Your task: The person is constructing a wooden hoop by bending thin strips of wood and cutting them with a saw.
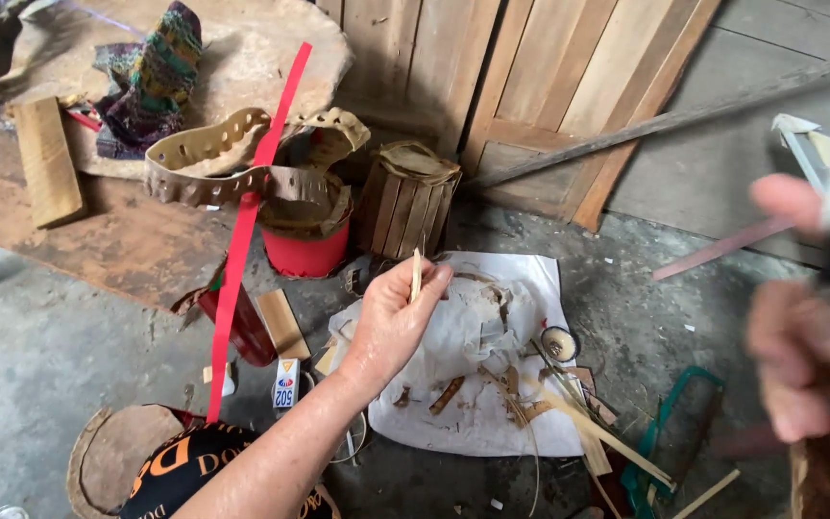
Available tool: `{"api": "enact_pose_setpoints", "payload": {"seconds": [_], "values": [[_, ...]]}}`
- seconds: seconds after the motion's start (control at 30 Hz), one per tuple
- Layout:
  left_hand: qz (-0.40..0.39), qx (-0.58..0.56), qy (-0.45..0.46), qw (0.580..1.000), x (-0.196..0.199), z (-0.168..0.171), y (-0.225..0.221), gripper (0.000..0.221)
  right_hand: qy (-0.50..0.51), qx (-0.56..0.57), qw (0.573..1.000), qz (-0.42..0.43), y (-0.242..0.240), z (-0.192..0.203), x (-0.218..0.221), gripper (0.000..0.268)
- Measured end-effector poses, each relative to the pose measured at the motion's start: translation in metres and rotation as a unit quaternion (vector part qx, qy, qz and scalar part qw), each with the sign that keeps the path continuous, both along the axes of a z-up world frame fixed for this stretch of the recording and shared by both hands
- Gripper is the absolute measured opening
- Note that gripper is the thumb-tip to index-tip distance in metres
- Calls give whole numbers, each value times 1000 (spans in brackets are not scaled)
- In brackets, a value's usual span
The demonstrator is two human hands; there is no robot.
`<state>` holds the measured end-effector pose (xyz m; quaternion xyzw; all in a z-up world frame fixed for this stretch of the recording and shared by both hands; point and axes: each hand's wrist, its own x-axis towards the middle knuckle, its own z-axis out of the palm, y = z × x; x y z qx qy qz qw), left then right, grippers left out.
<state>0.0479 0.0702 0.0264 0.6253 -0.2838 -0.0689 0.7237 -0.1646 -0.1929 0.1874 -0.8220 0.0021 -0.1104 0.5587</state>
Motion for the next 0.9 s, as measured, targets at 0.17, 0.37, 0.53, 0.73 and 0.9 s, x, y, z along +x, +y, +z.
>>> {"api": "enact_pose_setpoints", "payload": {"seconds": [0.17, 0.37, 0.53, 0.73, 0.9], "values": [[-3, -4, -3, 1000, -4, 2, 10, 32, 187, -14, 958, -216, 83, -35, -15, 88], [-17, -24, 71, 997, -2, -7, 21, 39, 305, -52, 932, -187, 95, -148, -7, 82], [17, 69, 97, 993, 3, -16, 38, 58, 389, -345, 843, -135, 120, -214, 2, 89], [46, 14, 66, 997, -13, -21, 45, 56, 294, -466, 818, -161, 125, -279, -15, 89], [64, 167, 27, 984, -22, -48, 36, 45, 295, -524, 791, -113, 120, -299, -31, 102]]}}
